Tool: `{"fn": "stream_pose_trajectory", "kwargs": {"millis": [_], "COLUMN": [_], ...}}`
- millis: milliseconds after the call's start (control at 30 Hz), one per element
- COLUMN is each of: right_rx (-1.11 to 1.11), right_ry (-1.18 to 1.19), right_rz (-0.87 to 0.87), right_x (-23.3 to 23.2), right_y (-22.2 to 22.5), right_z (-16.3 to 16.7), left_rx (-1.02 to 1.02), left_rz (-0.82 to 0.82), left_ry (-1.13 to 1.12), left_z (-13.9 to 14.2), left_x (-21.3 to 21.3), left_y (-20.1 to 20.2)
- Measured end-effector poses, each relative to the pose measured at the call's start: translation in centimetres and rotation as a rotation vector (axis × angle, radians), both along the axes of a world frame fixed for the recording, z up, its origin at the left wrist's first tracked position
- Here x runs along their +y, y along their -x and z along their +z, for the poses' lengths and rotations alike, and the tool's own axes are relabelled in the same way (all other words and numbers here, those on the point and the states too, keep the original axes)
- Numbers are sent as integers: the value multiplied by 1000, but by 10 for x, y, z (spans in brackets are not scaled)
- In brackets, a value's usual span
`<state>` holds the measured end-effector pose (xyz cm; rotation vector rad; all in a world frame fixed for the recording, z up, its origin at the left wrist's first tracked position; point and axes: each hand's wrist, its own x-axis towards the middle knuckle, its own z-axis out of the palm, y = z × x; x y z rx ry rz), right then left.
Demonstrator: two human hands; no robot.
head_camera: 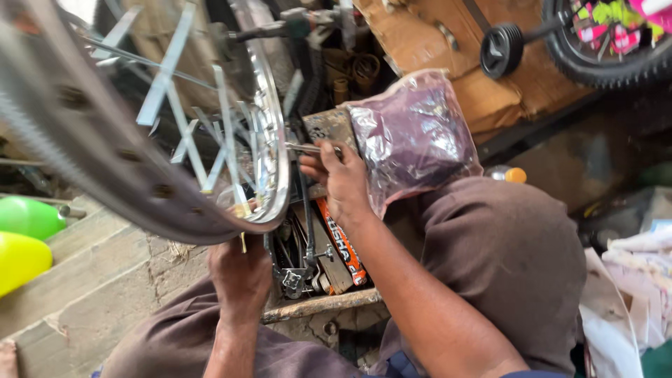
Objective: The person uses a spoke wrench to tighten and loosen the nipples on a bicycle wheel mounted in a truing stand. They rotate the wheel periodically to access different spokes and continue adjusting tension across the rim.
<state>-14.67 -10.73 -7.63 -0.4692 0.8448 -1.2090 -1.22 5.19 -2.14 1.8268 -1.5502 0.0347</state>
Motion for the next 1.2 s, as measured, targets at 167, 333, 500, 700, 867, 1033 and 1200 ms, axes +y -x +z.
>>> {"fn": "stream_pose_trajectory", "kwargs": {"millis": [167, 333, 500, 700, 867, 1033, 1200], "right_rx": [147, 69, 137, 332, 795, 840, 795], "right_ry": [225, 387, 469, 528, 873, 884, 770], "right_rz": [152, 280, 382, 387, 275, 377, 618], "right_x": [8, 18, 23, 32, 47, 58, 60], "right_y": [5, 8, 10, 9, 5, 1, 4], "right_z": [33, 50, 56, 79, 104, 124, 136], "left_rx": [253, 352, 421, 328, 199, 74, 54], "left_rz": [-21, -72, -85, -119, -121, -100, 59], "left_ry": [-42, -41, -15, 87, 95, 49, -276], "left_z": [1, 0, 5, 10, 2, -24, -63], "left_x": [-3, -15, -12, -15, -15, -5, 5], "left_y": [5, 7, 11, 17, 5, -10, -31]}}
